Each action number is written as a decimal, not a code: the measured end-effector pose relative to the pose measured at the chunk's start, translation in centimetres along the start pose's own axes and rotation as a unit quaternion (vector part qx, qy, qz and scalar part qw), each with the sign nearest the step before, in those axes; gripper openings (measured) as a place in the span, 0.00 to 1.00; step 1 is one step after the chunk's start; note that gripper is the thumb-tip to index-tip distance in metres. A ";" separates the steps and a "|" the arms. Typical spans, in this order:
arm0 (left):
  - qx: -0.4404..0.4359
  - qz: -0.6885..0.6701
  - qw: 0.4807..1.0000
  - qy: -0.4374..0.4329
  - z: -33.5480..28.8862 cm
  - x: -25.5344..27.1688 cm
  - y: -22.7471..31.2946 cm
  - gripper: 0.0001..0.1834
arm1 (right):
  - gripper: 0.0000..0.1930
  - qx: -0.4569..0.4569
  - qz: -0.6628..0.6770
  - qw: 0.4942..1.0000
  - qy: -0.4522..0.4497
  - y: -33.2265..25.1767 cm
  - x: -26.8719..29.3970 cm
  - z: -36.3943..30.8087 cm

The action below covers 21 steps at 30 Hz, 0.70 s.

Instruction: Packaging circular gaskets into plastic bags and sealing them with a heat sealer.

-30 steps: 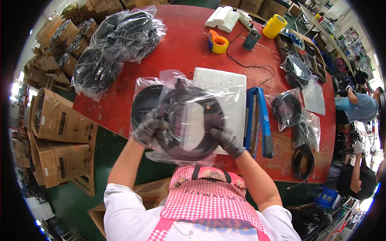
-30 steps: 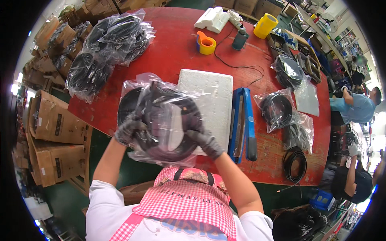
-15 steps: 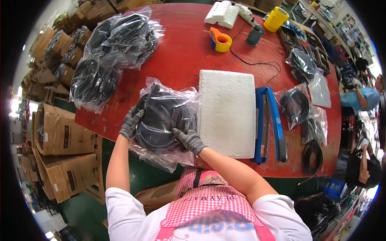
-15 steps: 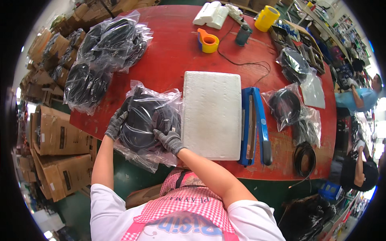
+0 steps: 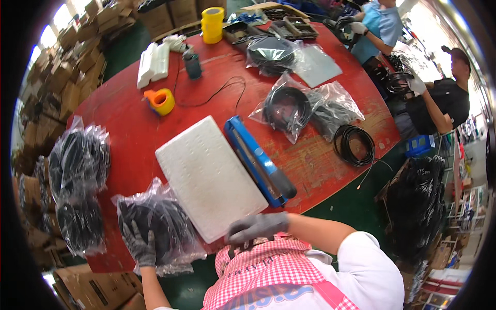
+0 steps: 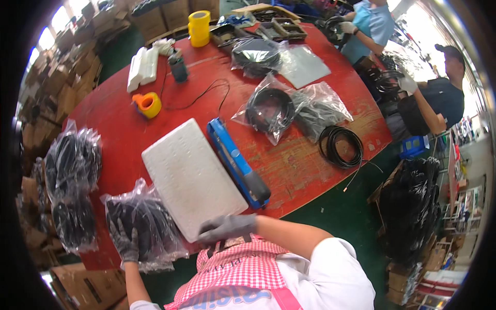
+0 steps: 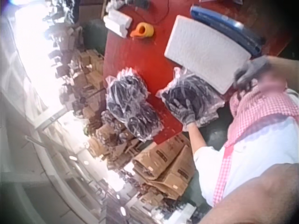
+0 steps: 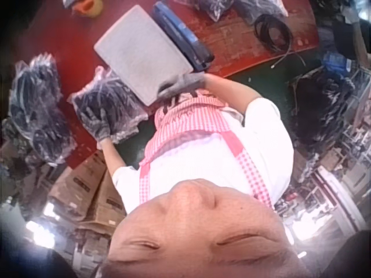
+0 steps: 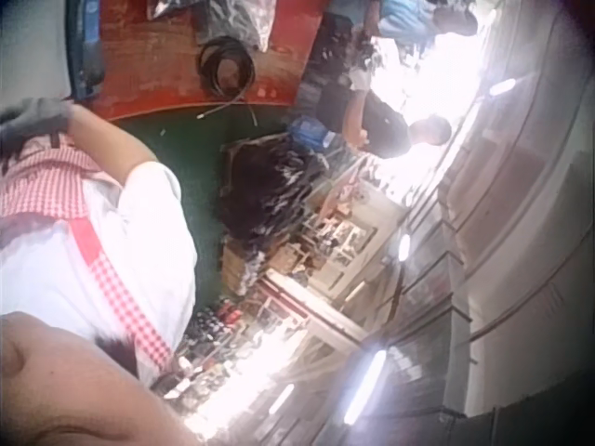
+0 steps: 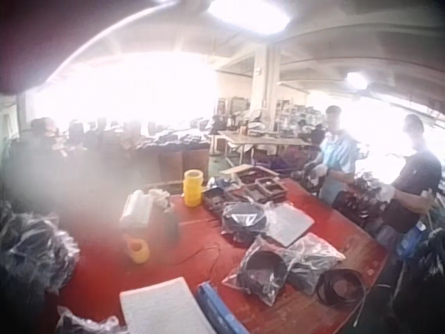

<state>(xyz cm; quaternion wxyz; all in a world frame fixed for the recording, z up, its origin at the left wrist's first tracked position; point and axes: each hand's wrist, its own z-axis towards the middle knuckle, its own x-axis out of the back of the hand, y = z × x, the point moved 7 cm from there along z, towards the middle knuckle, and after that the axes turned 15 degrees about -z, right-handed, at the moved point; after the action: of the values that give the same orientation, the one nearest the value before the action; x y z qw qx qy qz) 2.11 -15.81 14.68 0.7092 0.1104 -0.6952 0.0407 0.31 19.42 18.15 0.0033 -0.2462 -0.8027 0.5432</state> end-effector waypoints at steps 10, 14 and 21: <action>0.006 -0.038 0.999 0.029 0.0 1.4 12.4 0.40 | 0.14 0.094 0.461 0.703 0.533 20.1 37.3 -19.3; -0.165 -0.183 0.969 -0.021 0.1 -1.1 20.0 0.37 | 0.15 -0.078 0.311 0.615 0.720 25.8 49.3 -23.0; -0.204 -0.010 0.965 -0.166 -4.4 -10.1 14.6 0.21 | 0.18 -0.282 0.041 0.643 0.711 23.4 59.0 -20.3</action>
<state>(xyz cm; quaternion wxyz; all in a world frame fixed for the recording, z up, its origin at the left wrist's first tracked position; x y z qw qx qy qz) 3.06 0.30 6.07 0.5921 -0.0249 -0.7953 -0.1281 -36.87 67.34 -9.48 0.4809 -0.5784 -0.6569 -0.0518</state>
